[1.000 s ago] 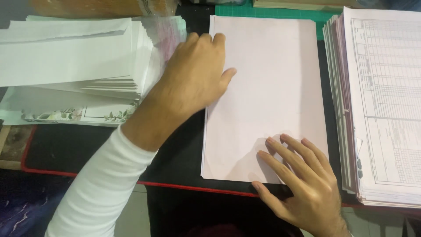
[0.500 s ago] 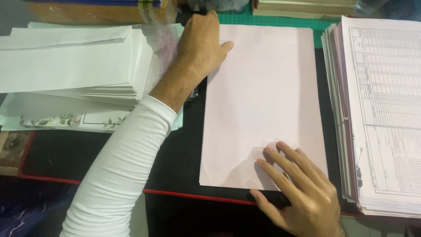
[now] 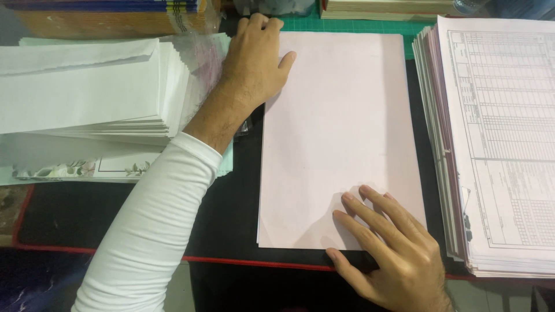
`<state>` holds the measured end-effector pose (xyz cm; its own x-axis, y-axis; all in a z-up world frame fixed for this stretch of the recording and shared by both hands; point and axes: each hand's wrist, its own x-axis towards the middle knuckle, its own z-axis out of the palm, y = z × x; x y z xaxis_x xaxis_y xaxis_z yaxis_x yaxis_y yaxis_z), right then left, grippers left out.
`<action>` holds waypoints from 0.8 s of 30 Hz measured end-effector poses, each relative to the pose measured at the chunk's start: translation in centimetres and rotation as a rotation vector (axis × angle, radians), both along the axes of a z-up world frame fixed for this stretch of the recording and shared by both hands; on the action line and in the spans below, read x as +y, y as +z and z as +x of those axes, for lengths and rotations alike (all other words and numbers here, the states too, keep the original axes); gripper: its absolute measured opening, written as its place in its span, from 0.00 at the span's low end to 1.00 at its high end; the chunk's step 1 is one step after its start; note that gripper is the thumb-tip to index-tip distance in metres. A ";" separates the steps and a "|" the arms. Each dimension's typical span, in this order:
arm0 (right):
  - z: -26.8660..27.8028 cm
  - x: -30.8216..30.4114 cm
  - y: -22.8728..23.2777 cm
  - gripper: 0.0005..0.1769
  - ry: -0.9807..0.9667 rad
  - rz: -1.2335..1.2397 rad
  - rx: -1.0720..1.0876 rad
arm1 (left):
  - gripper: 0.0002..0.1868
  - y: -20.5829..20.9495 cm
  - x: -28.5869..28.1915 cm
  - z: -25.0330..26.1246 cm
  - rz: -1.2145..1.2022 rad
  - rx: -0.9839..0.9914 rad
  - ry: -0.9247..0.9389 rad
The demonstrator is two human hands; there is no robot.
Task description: Sorting and reviewing printed forms on a desk
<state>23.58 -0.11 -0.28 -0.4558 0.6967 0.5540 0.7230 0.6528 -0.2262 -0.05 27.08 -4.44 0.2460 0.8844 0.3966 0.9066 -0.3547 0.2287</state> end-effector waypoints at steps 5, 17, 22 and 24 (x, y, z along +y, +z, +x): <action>0.0 -0.1 -0.2 0.22 -0.009 -0.004 -0.002 | 0.24 -0.2 0.3 0.2 0.005 0.061 -0.053; 0.0 0.0 -0.1 0.22 -0.008 -0.011 -0.001 | 0.22 -0.2 0.5 0.1 0.006 -0.026 -0.095; 0.0 0.0 0.0 0.21 -0.009 -0.002 -0.008 | 0.23 -0.4 0.6 0.2 0.019 -0.009 -0.086; 0.0 -0.1 -0.1 0.22 -0.012 -0.009 -0.005 | 0.23 -0.5 0.6 0.2 0.042 -0.008 -0.087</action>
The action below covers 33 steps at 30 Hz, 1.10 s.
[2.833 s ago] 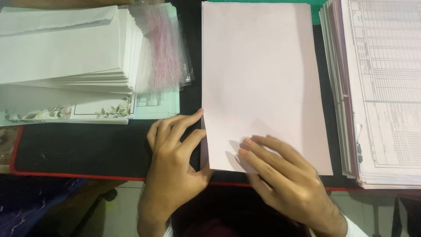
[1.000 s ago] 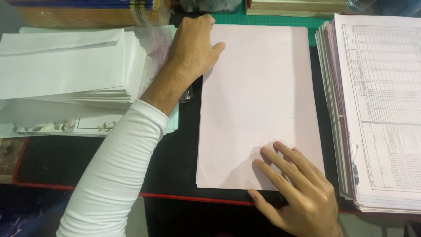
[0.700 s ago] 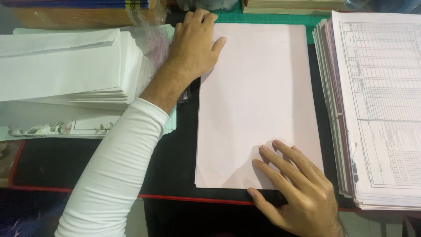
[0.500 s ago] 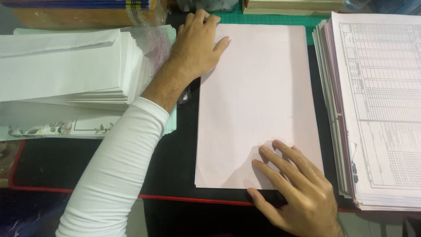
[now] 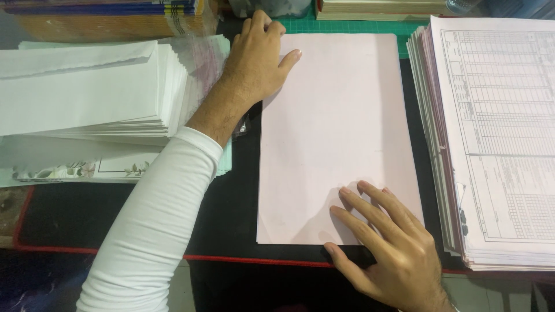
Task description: Sorting and reviewing printed forms on a desk
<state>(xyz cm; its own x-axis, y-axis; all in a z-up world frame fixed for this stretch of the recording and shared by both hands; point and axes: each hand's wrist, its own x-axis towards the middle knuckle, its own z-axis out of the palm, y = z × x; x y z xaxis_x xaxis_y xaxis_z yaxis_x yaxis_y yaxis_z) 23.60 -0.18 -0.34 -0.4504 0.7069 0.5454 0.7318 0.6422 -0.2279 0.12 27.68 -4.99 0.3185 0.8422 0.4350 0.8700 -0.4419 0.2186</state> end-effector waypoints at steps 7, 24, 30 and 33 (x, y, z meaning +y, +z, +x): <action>0.1 -0.1 -0.3 0.21 -0.012 0.013 -0.010 | 0.25 0.4 -0.4 0.2 -0.009 0.027 0.000; 0.3 -0.1 -0.1 0.22 0.010 -0.056 0.015 | 0.56 10.1 -10.6 3.4 -0.766 0.487 -0.077; 1.8 -1.8 1.4 0.20 0.011 -0.137 -0.057 | 0.55 10.1 -10.6 3.6 -0.768 0.483 -0.065; 5.3 -2.6 3.4 0.07 0.175 -0.456 0.106 | 0.55 10.4 -10.7 3.7 -0.784 0.481 -0.072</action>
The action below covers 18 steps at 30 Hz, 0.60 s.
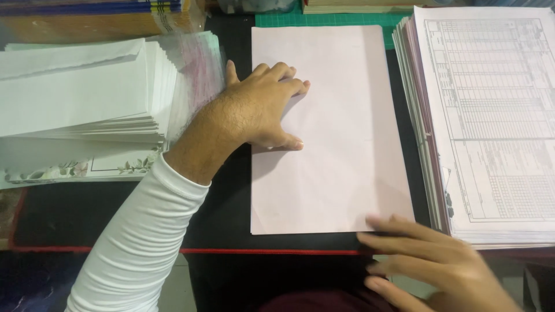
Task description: Sorting and reviewing printed forms on a desk
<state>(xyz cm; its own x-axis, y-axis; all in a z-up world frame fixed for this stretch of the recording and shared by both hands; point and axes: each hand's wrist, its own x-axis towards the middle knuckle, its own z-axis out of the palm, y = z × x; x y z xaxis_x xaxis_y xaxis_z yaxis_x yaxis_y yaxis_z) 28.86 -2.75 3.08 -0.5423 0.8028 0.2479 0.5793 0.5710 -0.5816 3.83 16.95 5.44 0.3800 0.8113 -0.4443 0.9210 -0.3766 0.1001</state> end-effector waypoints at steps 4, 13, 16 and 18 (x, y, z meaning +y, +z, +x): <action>8.1 -0.7 0.9 0.19 0.185 -0.077 0.018 | 0.56 -0.4 0.1 -0.1 -0.026 -0.014 0.000; 6.8 0.3 -0.5 0.34 -0.679 0.101 -0.255 | 0.56 -0.1 0.0 -0.1 -0.006 -0.011 -0.024; 6.5 0.6 -0.1 0.29 -0.695 0.100 -0.254 | 0.56 0.0 -0.1 0.0 -0.042 0.012 -0.003; 6.3 0.6 -0.1 0.26 -0.715 0.089 -0.242 | 0.55 0.0 -0.2 -0.1 -0.034 0.002 -0.013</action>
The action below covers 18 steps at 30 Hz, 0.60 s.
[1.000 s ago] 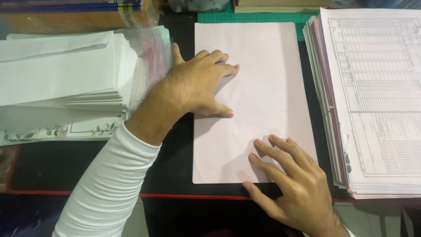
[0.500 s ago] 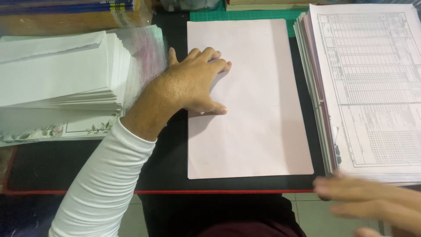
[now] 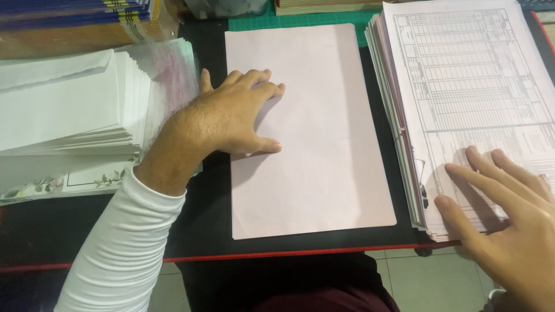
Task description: Sorting and reviewing printed forms on a desk
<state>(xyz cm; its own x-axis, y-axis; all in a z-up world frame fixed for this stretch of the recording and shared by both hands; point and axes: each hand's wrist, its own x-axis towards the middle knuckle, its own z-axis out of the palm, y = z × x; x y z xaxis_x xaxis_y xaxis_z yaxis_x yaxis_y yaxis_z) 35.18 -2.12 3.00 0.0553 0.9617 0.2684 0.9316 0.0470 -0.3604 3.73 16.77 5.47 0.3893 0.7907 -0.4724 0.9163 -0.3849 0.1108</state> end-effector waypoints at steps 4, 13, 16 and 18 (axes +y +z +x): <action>0.2 0.0 -0.5 0.24 0.007 0.056 0.016 | 0.54 -0.2 -0.1 -0.1 0.001 -0.003 -0.011; -0.9 0.0 1.5 0.31 -0.214 -0.135 0.320 | 0.53 -0.3 -0.2 -0.4 0.014 -0.040 -0.022; 1.8 -0.8 -0.8 0.23 -0.151 -0.059 0.204 | 0.52 -0.2 -0.3 -0.2 -0.005 -0.061 0.005; 3.4 -1.3 -2.4 0.13 -0.033 0.112 0.088 | 0.51 -0.4 -0.2 -0.1 0.029 -0.071 0.005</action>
